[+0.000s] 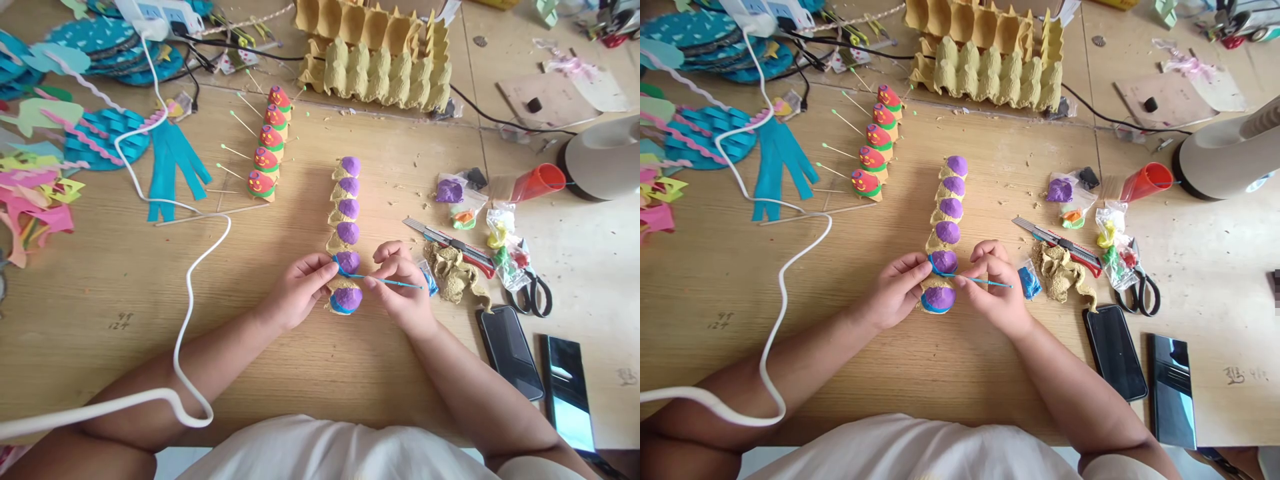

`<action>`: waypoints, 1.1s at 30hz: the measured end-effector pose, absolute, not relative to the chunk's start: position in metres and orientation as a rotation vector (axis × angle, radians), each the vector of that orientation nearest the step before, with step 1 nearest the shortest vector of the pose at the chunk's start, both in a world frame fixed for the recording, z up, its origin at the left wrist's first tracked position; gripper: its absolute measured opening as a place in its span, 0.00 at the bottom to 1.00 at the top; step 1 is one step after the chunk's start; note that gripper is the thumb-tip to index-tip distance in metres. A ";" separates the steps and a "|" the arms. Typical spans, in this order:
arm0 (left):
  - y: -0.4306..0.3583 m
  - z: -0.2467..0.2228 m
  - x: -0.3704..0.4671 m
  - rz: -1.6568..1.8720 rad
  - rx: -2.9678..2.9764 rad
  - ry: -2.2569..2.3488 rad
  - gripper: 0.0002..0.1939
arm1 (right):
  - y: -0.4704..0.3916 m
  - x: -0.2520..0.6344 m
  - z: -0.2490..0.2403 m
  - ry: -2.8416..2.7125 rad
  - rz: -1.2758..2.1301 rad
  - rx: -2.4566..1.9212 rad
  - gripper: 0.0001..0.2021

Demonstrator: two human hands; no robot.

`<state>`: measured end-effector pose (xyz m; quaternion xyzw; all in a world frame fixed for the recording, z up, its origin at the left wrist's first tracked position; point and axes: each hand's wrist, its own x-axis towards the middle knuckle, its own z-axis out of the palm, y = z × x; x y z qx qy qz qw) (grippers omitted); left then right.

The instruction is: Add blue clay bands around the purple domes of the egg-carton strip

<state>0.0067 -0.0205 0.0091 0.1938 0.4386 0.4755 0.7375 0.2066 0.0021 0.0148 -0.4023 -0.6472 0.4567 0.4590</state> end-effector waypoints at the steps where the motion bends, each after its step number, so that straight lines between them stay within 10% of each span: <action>1: -0.020 0.009 0.006 1.050 0.409 0.959 0.18 | 0.002 0.207 0.014 -1.564 1.148 -1.003 0.07; 33: -0.021 0.007 0.007 1.082 0.326 0.890 0.16 | -0.008 0.193 0.003 -1.185 1.441 -1.078 0.12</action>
